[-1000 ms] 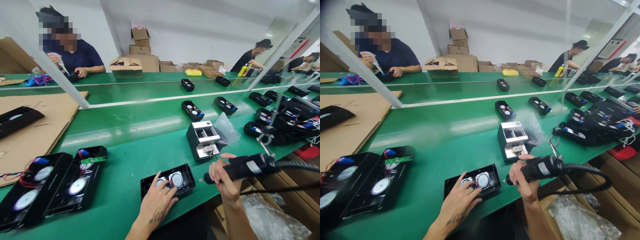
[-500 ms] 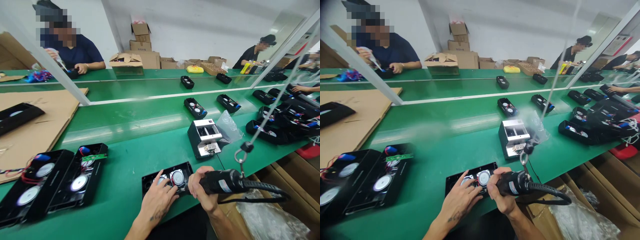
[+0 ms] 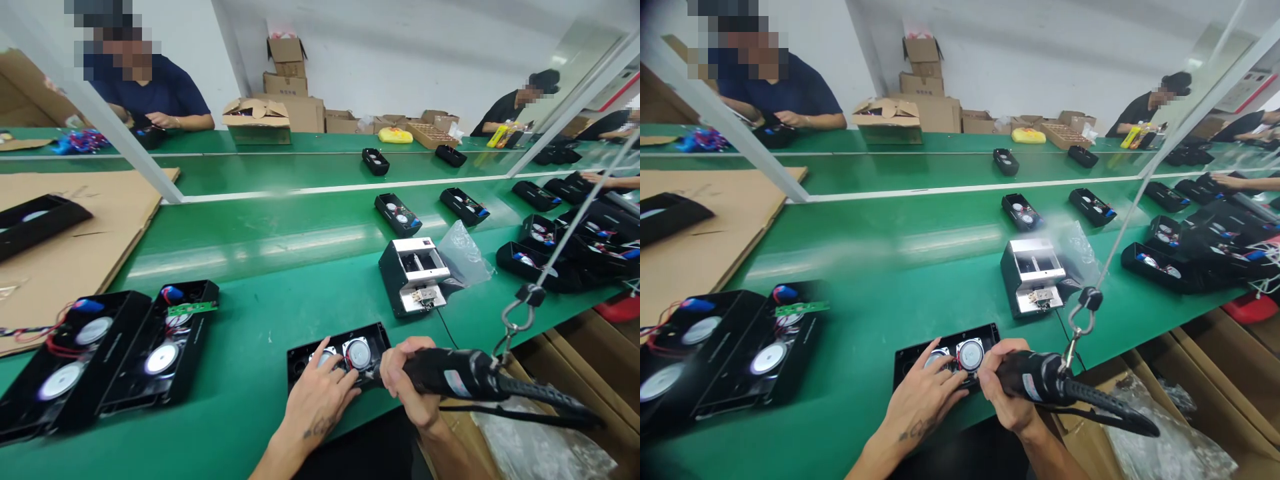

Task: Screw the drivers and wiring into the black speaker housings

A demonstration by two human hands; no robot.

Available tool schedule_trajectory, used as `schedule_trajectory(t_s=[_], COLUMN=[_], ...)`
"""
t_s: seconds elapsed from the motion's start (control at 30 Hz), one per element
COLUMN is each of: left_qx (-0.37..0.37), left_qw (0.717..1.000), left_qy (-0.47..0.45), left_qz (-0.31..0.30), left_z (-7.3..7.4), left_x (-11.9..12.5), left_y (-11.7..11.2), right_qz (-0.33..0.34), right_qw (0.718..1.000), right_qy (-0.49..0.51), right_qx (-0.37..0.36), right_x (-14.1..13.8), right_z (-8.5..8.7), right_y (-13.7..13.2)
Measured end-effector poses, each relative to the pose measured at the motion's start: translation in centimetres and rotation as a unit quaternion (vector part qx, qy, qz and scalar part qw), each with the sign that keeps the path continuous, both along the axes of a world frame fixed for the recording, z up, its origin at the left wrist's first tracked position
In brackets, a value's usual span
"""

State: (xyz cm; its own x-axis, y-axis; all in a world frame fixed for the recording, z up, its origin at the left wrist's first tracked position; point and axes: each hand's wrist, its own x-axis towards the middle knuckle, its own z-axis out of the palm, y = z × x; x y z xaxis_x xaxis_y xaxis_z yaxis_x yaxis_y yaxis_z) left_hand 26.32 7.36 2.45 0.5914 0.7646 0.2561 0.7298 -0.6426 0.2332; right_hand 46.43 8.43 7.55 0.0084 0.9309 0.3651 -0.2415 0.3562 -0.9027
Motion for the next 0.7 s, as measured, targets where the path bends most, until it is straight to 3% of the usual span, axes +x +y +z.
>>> schedule_trajectory(t_s=[0.23,0.47,0.7], left_qx=[0.018,0.039,0.032], left_qw=[0.999,0.985,0.97], left_qy=[-0.028,-0.166,-0.241], left_qz=[0.019,-0.002,-0.015], left_z=[0.3,1.1,1.2], left_x=[0.3,-0.2,-0.7], left_y=[-0.5,-0.2,0.2], right_qz=[0.018,0.028,-0.004], right_qw=[0.996,0.991,0.99], right_qy=[0.09,0.128,0.143], right_qx=[0.019,0.009,0.014], right_x=[-0.2,-0.5,-0.9], right_z=[2.4,3.3,4.1], right_y=[-0.2,-1.0,-0.9])
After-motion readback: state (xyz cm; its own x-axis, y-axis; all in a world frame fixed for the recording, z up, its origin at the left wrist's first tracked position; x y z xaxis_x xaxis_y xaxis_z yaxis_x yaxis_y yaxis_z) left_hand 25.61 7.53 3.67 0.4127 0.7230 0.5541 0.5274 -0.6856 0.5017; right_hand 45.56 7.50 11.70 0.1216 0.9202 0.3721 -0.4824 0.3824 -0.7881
